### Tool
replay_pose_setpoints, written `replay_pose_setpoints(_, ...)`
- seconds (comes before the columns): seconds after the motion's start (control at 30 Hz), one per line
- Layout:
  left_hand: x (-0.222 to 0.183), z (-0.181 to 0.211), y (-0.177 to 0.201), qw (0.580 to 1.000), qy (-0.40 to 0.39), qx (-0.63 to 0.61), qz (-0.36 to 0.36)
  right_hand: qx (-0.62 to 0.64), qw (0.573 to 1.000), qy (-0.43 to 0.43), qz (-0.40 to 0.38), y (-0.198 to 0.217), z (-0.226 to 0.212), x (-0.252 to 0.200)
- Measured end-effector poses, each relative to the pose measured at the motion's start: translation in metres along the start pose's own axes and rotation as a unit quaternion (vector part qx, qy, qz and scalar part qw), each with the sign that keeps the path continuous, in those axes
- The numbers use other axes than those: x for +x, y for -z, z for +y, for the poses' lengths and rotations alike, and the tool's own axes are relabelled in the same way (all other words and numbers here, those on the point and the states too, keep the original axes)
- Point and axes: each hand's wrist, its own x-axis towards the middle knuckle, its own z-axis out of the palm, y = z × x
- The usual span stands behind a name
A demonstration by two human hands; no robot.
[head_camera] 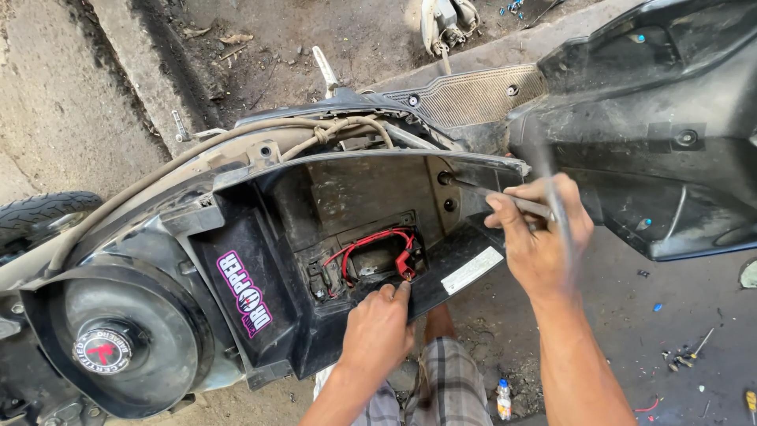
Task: Connecting battery terminals and tightening bolts on a motorcycle using a T-handle wrench
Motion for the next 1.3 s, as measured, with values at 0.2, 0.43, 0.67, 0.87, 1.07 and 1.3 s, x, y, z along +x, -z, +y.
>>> replay_pose_setpoints(0.2, -0.006, 0.007, 0.096, 0.919, 0.123, -0.351, -0.130, -0.002, 0.987, -0.055, -0.149, 0.007, -0.024, 0.008)
replay_pose_setpoints(0.43, 0.027, 0.006, 0.089, 0.887, 0.064, -0.455, 0.054, -0.156, 0.982, 0.101, -0.041, 0.005, -0.013, -0.002)
replay_pose_setpoints(0.67, 0.069, -0.003, 0.037, 0.816, 0.110, -0.552, 0.135, -0.169, 0.983, 0.076, 0.013, 0.000, -0.011, 0.003)
replay_pose_setpoints(0.87, 0.074, -0.005, 0.052, 0.549, 0.114, -0.822, 0.100, -0.020, 0.999, -0.010, 0.043, 0.028, -0.067, -0.008)
replay_pose_setpoints(1.07, 0.093, -0.002, 0.033, 0.571, 0.079, -0.815, 0.058, 0.041, 0.981, -0.133, 0.133, 0.062, -0.079, -0.057)
replay_pose_setpoints(1.3, 0.094, 0.002, 0.033, 0.567, 0.077, -0.820, 0.003, 0.026, 0.976, -0.146, 0.159, 0.074, -0.059, -0.073)
